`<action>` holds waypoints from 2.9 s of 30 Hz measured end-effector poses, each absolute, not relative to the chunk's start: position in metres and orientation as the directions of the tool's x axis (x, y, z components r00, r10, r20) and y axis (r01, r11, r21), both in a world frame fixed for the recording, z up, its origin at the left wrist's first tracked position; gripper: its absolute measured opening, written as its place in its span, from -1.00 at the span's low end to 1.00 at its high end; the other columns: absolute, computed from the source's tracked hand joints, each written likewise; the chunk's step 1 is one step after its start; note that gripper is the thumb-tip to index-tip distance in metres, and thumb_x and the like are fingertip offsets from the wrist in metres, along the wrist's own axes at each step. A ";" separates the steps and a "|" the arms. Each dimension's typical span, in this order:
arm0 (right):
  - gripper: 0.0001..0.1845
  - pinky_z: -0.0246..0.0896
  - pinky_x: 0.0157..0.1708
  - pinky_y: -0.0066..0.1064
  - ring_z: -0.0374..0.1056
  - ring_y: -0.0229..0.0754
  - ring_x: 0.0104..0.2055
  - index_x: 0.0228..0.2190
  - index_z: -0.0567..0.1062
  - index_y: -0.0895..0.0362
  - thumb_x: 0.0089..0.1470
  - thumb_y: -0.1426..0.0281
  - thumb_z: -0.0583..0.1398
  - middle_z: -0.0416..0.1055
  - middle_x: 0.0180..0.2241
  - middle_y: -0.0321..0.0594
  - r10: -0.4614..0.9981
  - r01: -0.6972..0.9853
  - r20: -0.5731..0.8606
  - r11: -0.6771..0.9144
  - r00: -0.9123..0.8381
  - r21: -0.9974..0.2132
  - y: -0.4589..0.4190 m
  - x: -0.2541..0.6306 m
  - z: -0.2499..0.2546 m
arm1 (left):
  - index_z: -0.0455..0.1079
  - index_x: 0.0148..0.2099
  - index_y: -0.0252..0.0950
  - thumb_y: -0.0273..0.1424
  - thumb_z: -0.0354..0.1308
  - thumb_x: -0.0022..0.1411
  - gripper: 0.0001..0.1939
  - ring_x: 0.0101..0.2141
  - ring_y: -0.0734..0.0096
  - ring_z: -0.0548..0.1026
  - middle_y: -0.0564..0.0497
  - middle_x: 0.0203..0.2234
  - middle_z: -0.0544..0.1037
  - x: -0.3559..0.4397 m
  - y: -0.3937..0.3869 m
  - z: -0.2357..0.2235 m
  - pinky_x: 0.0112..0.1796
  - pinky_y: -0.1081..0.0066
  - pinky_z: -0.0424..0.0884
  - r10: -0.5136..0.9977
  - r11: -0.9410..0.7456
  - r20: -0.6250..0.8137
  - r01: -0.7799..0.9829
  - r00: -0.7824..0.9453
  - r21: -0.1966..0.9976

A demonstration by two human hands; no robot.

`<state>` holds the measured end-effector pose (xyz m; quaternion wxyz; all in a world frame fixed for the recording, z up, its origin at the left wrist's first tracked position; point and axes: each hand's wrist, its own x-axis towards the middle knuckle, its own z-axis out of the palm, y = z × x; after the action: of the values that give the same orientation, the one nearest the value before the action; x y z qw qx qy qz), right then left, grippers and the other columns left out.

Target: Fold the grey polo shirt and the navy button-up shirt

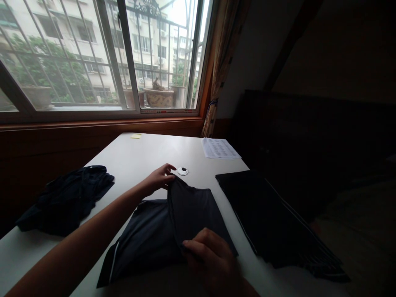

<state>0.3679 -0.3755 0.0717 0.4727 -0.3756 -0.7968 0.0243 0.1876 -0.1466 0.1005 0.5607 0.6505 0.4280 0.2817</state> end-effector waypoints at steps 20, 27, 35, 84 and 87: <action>-0.69 0.26 -0.46 -0.50 0.37 -0.33 -0.47 -0.37 0.50 0.07 0.30 0.15 0.13 0.44 -0.47 -0.41 0.286 0.226 0.509 0.958 -0.811 -0.178 -0.333 0.238 0.033 | 0.39 0.02 -0.30 -0.06 0.32 -0.03 -0.38 -0.41 0.32 0.45 0.05 -0.34 0.39 0.036 -0.176 0.075 -0.43 0.38 0.39 0.953 0.015 -0.151 0.455 0.264 0.890; -0.65 0.29 0.11 -0.27 0.39 -0.13 0.09 0.04 0.48 0.07 0.23 0.32 0.23 0.48 0.05 -0.14 0.714 0.591 0.287 0.693 -0.638 -0.412 -0.315 0.334 0.056 | 0.40 0.00 -0.29 -0.08 0.26 -0.02 -0.42 -0.45 0.31 0.43 0.03 -0.36 0.41 0.026 -0.174 0.040 -0.48 0.40 0.36 0.969 0.033 -0.157 0.528 0.192 0.848; -0.24 -0.23 0.38 0.10 -0.26 0.07 0.46 0.37 0.06 0.04 0.27 0.05 0.12 -0.17 0.43 -0.13 0.851 0.808 0.007 0.502 -0.526 -0.309 -0.321 0.385 0.015 | 0.35 0.19 -0.25 -0.37 0.01 0.31 -0.58 0.04 0.04 0.43 -0.19 0.01 0.46 0.049 -0.206 0.040 0.03 0.11 0.39 0.909 -0.382 0.273 0.889 0.314 0.251; -0.40 -0.23 0.37 0.02 -0.13 -0.01 0.44 0.31 0.20 0.20 0.35 0.23 -0.12 0.02 0.38 -0.03 0.978 0.956 0.120 0.193 -0.169 -0.222 -0.220 0.459 -0.029 | -0.16 0.47 -0.04 -0.05 -0.06 0.44 -0.32 0.33 0.20 0.17 0.05 0.38 0.09 0.061 -0.314 -0.003 0.33 0.15 0.02 0.609 -0.775 0.188 0.629 0.771 -0.068; -0.41 -0.09 0.34 0.00 0.00 0.07 0.39 0.25 0.28 0.27 0.31 0.22 -0.04 0.17 0.32 0.08 0.973 0.920 0.179 0.203 -0.149 -0.335 -0.242 0.459 -0.032 | -0.08 0.44 0.08 -0.10 -0.06 0.45 -0.41 0.30 0.13 0.23 0.08 0.35 0.17 0.051 -0.300 0.004 0.28 0.03 0.14 0.688 -0.725 0.113 0.684 0.717 0.077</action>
<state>0.4586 -0.2416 -0.0321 0.1793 -0.6272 -0.7544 0.0732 0.0508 -0.3004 0.0040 0.0146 0.9263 0.3705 0.0670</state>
